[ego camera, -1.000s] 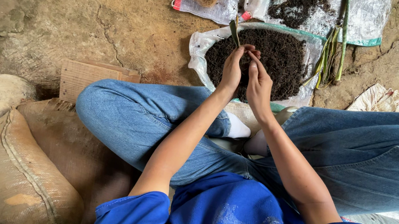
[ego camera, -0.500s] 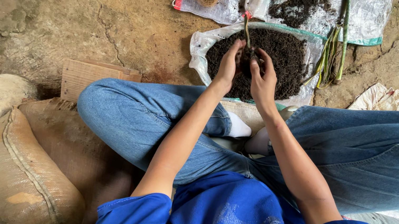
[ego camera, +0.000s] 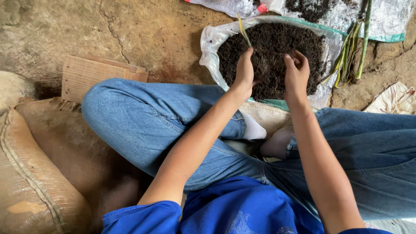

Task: The person sits cross-legged and wraps a thin plant stem with a strip of material, then packs soil around the base of the stem inside a small bag. The person repeats this wrapping and packing process with additional stems.

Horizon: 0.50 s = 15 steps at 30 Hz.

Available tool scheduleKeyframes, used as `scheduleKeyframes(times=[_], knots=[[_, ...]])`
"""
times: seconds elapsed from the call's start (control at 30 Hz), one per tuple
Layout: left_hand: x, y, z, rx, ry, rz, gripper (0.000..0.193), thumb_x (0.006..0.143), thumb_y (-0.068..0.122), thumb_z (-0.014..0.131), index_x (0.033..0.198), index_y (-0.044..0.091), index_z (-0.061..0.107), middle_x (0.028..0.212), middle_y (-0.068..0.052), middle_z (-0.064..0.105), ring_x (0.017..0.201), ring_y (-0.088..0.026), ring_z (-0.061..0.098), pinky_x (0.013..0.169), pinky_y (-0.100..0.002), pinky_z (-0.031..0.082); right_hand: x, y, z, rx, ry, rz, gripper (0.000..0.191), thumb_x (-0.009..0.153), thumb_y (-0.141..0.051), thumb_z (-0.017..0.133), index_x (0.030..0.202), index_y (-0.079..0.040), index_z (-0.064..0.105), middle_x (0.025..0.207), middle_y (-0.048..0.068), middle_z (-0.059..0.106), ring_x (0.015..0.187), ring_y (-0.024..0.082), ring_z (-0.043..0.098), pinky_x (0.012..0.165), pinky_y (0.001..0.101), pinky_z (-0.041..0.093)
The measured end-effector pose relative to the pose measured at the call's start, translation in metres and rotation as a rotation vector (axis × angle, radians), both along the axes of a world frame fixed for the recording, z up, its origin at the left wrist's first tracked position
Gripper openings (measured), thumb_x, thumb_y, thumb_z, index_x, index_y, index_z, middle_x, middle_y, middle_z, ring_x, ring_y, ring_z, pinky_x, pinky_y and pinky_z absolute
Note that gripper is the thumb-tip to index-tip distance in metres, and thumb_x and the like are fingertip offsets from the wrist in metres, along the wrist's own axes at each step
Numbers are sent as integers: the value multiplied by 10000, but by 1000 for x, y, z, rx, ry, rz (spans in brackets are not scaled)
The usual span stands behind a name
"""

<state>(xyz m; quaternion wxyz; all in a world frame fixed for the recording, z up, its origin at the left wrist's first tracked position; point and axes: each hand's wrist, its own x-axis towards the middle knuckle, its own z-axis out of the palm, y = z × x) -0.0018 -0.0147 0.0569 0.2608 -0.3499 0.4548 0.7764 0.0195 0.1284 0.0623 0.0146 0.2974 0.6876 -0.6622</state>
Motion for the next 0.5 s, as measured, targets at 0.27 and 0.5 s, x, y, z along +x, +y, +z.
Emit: scheduleKeyframes(times=[0.27,0.5], knots=[[-4,-3,14,76,-31,-60,453,913,460,570,1259,168,546,1069,-54,632,940,-196,614,784,-466,514,-3,-33,-14,744,-347,266,641,869,-251,816,1406,-59,524,1316,251,517,1133,408,600,973,466,520],[6,-18,34,-18,85,-235,322,908,354,586,1136,139,510,1025,-122,627,951,-260,631,798,-479,530,33,-83,-13,636,-138,401,715,911,-315,678,1530,-105,387,1508,226,439,1280,440,518,1050,503,489]])
